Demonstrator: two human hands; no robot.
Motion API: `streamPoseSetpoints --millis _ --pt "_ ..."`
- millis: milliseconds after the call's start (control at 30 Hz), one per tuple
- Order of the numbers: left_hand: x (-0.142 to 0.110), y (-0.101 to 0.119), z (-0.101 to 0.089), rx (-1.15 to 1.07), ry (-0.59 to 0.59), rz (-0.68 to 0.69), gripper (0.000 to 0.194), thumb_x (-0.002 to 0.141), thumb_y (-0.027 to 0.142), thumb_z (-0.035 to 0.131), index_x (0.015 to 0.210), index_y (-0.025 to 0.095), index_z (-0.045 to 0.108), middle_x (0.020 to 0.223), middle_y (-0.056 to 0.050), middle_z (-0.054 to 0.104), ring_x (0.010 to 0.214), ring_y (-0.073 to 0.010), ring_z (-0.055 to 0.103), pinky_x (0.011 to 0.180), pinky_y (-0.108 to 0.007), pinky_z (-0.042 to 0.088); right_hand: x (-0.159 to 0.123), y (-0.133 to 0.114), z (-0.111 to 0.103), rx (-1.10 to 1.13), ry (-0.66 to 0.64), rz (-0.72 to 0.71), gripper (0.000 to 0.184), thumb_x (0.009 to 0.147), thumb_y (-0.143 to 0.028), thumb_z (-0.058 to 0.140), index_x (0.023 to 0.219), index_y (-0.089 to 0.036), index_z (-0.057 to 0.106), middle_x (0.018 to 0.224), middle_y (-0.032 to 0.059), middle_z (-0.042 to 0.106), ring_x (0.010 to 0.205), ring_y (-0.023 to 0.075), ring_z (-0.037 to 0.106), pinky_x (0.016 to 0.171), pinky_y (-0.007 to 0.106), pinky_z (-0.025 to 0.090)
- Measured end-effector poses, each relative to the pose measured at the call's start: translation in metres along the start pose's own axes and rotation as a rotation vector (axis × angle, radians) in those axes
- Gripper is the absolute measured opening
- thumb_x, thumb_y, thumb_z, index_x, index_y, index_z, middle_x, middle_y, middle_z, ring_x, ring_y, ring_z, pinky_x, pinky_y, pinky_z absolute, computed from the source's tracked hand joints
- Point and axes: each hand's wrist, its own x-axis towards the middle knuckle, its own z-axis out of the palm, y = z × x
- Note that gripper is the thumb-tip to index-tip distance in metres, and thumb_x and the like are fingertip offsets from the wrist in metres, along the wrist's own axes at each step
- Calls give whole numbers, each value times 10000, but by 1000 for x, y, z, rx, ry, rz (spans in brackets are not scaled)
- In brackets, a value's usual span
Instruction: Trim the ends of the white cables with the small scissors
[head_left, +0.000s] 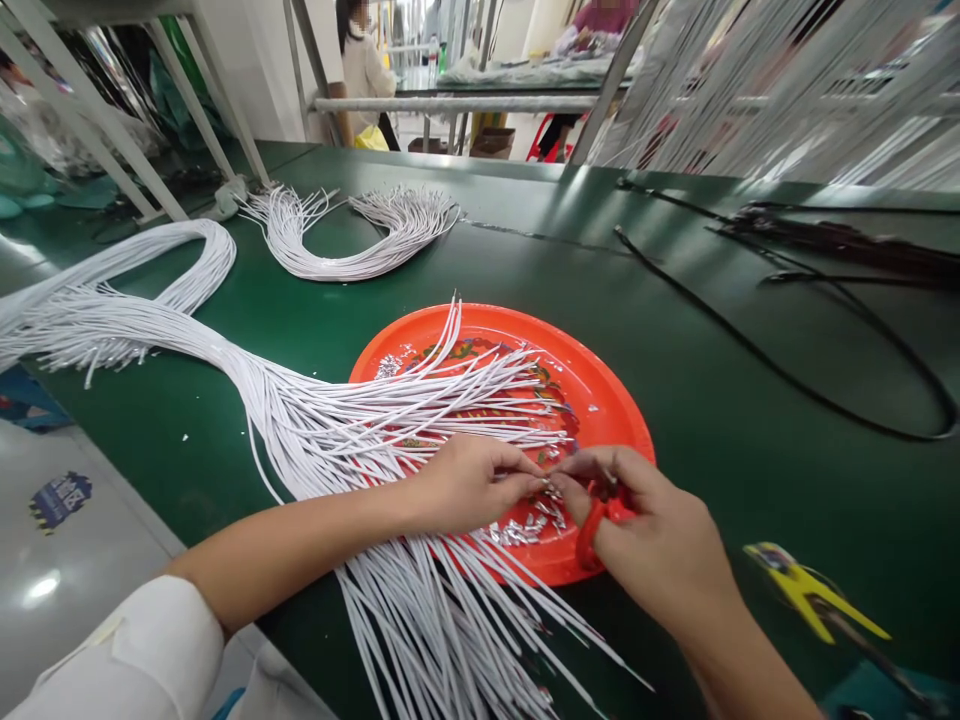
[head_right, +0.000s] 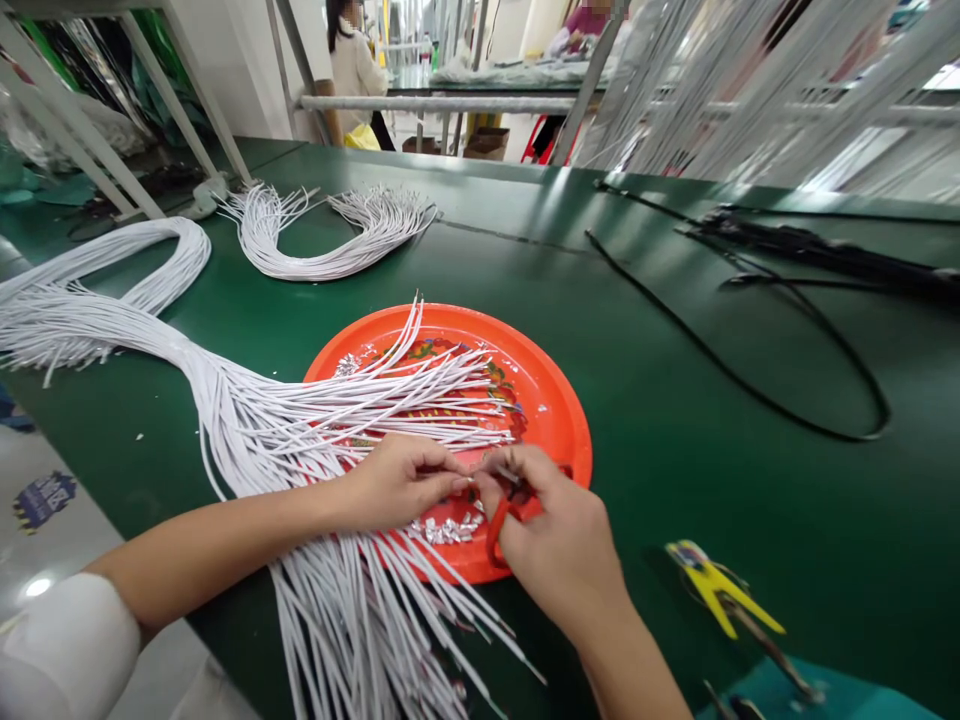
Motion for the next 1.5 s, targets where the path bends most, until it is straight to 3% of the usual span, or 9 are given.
streamPoseSetpoints --millis 167,300,467,600,867,967,1133,1300,1500 --pt "-5 -4 4 295 -38 191 256 865 205 406 905 158 655 799 -44 656 734 -138 552 685 -237 407 1 3 -3 -84 -186 59 91 691 -309 543 738 -231 544 651 1 606 540 166 542 485 273 405" --pt "-7 -12 9 457 -12 320 250 855 180 401 894 157 646 831 -58 636 744 -149 542 684 -250 399 4 3 -2 204 -295 208 135 667 -313 607 691 -216 516 641 -11 550 584 148 519 532 264 449" --pt "-8 -11 7 453 12 414 286 848 136 387 971 187 641 894 -54 654 792 -152 567 756 -268 403 10 -10 -7 514 -293 407 311 491 -344 768 614 -196 523 585 -30 503 571 124 489 520 244 454" --pt "-6 -7 2 261 43 403 265 874 211 393 918 162 650 846 -64 658 770 -131 576 739 -233 431 11 -16 -10 669 -286 522 386 426 -345 806 635 -189 521 569 -36 510 484 99 460 431 224 407" --pt "-7 -1 -1 68 221 231 188 829 221 497 829 136 665 719 -46 646 667 -114 563 672 -217 431 5 -11 6 1053 -260 685 404 512 -270 786 732 -206 454 494 -78 459 421 67 399 424 218 404" --pt "-6 0 0 -24 235 142 185 821 234 506 816 135 664 724 -39 645 661 -106 560 661 -214 430 5 -11 13 995 -154 652 411 519 -281 785 761 -203 463 507 -66 504 419 78 442 425 223 421" --pt "-1 -2 2 -300 216 -72 242 803 326 524 830 118 644 659 -14 603 557 -79 514 552 -199 420 1 -8 24 864 205 436 358 568 -272 764 811 -214 508 623 -55 568 594 124 600 557 247 507" --pt "1 -4 2 -470 161 -152 249 789 335 531 828 109 627 632 -3 583 515 -67 505 499 -185 412 -5 -12 29 603 269 211 289 615 -269 736 808 -209 530 788 10 649 692 145 618 635 292 518" --pt "0 -2 2 -477 154 -144 220 773 311 548 817 110 627 652 -5 603 504 -53 489 506 -178 417 -6 -15 32 437 367 244 281 615 -305 733 797 -192 549 725 4 633 627 125 597 591 259 502"
